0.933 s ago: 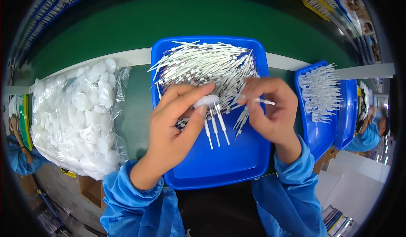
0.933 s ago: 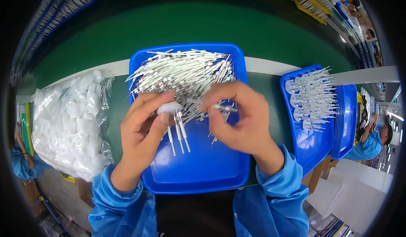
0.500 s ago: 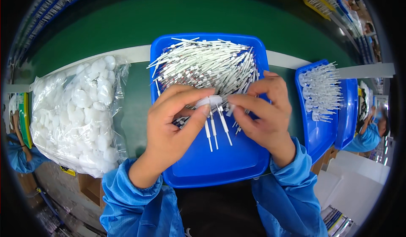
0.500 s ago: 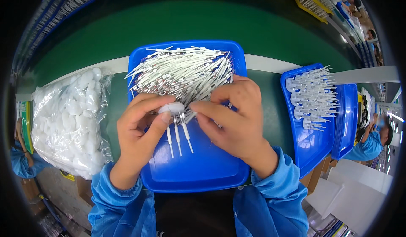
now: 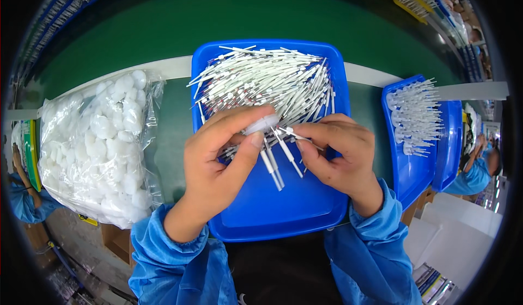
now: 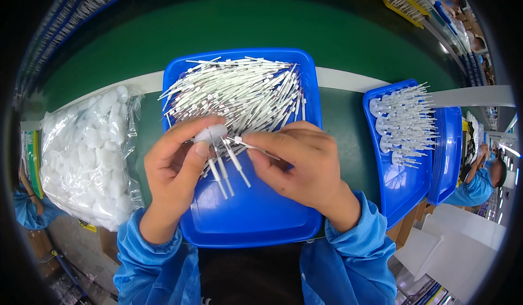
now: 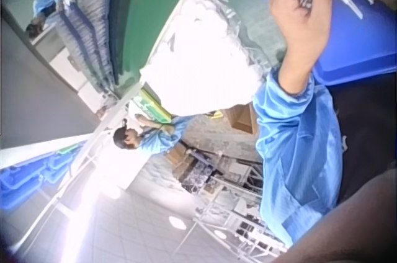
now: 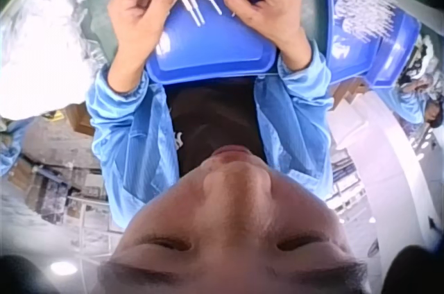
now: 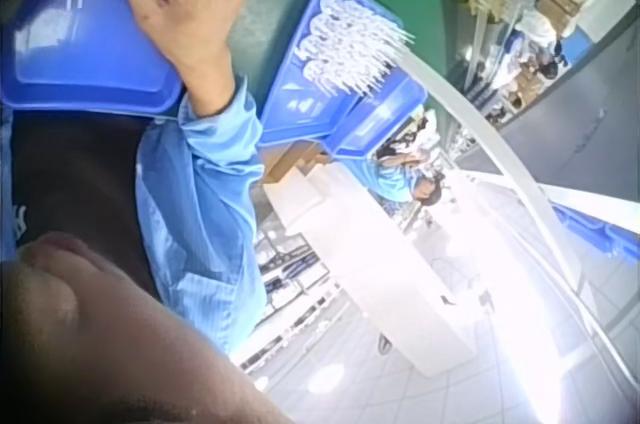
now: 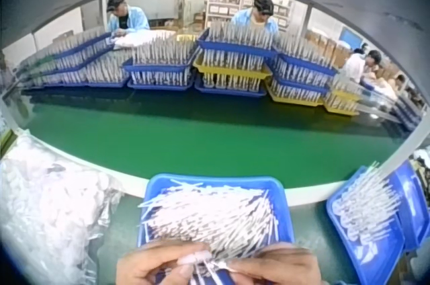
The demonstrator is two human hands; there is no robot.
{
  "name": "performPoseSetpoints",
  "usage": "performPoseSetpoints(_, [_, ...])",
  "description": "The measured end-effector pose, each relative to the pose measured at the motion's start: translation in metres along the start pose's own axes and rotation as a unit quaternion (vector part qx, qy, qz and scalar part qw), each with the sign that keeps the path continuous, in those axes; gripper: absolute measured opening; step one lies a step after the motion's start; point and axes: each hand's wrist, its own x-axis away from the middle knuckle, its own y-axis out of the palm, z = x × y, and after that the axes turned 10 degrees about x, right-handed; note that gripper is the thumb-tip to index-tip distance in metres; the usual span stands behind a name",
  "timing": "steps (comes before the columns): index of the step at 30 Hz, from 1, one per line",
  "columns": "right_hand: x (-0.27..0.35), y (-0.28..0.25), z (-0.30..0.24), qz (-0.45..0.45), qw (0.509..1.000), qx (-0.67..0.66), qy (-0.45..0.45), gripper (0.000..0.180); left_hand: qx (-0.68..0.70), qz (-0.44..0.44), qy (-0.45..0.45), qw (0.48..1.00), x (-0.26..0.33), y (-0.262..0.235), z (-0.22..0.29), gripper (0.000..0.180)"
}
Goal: The person inserts white plastic sticks into small white cotton balls to assemble cotton swabs. They pick up a cotton ball and a stick, insert the stick into the cotton, and place the finished swab into a blue tray. The process is repeated continuously.
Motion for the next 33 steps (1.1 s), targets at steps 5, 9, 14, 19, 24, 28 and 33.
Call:
performPoseSetpoints(5, [0.002,0.0,-0.001,-0.007,1.0,-0.017,0.025,0.028,-0.15,-0.039,0.048,0.987,-0.004,-0.001,0.008,0.038])
performPoseSetpoints(9, [0.005,-0.001,-0.007,-0.016,0.998,-0.028,0.057,0.028,-0.263,-0.053,0.126,0.955,-0.006,-0.003,0.007,0.039])
performPoseSetpoints(14, [0.008,0.001,-0.013,-0.02,0.992,-0.046,0.114,0.024,-0.281,-0.041,0.134,0.949,-0.005,0.003,0.005,0.045])
performPoseSetpoints(19, [0.003,0.001,-0.007,-0.026,0.996,-0.024,0.087,0.014,-0.31,-0.051,0.161,0.936,-0.006,0.004,0.004,0.044])
performPoseSetpoints(24, [0.008,0.012,-0.003,0.004,0.998,0.044,0.055,0.013,-0.347,-0.073,0.171,0.919,-0.004,0.008,0.002,0.042])
performPoseSetpoints(28, [0.008,0.014,-0.003,0.038,0.988,0.147,-0.026,0.017,-0.366,-0.07,0.142,0.917,-0.002,0.011,0.004,0.041])
performPoseSetpoints(33, [0.007,0.018,-0.001,0.057,0.986,0.139,-0.072,0.019,-0.392,-0.069,0.097,0.912,0.004,0.014,0.012,0.04])
